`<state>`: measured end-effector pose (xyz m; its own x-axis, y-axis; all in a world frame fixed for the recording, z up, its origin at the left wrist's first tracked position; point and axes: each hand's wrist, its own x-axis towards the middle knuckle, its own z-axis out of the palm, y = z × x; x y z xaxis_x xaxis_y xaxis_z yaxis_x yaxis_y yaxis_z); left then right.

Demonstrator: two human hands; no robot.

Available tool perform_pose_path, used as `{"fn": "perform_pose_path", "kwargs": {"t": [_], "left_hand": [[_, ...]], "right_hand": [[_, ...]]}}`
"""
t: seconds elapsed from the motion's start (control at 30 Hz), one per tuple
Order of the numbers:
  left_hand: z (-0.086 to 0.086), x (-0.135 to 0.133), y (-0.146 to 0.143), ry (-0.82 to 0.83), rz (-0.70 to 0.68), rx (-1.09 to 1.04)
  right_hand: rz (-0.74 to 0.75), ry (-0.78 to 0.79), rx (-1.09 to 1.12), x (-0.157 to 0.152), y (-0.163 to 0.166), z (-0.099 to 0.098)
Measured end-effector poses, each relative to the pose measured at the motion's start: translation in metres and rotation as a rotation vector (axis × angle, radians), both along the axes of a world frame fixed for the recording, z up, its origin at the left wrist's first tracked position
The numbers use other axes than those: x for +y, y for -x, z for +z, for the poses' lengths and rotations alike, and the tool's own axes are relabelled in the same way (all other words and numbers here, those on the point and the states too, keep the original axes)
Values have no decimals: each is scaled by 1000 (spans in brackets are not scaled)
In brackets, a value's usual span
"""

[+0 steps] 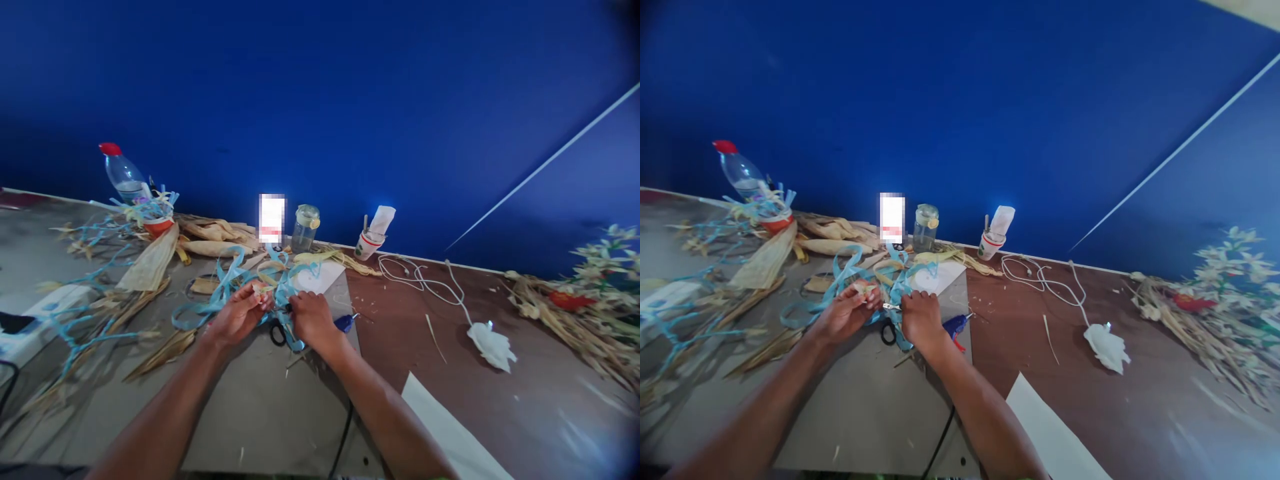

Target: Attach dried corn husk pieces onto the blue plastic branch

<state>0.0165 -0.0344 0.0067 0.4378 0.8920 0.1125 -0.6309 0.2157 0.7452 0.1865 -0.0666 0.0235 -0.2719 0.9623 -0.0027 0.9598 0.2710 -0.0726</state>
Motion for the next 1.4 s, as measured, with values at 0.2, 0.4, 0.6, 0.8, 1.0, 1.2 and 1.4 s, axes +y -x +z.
{"fn": "perform_pose_path", "kwargs": {"t": [0.2,0.4,0.6,0.8,1.0,1.2,1.4], "left_hand": [[-1,1,0,24,-5,-17],[-4,3,3,64,-20,-25],[-9,5,2,148,6,-16],[-9,2,0,125,8,14],[-7,3,2,108,41,-31],[-16,6,1,80,104,-32],[-15,6,1,20,121,7]], "right_hand": [[79,3,-42,4,-2,-2],[130,-149,-4,6,-14,13],[144,-309,121,10,-34,28],[217,-446,217,8,-29,24],[191,-437,283,5,-11,12],[40,-234,500,6,-4,2],[90,-36,748,3,-2,4]]}}
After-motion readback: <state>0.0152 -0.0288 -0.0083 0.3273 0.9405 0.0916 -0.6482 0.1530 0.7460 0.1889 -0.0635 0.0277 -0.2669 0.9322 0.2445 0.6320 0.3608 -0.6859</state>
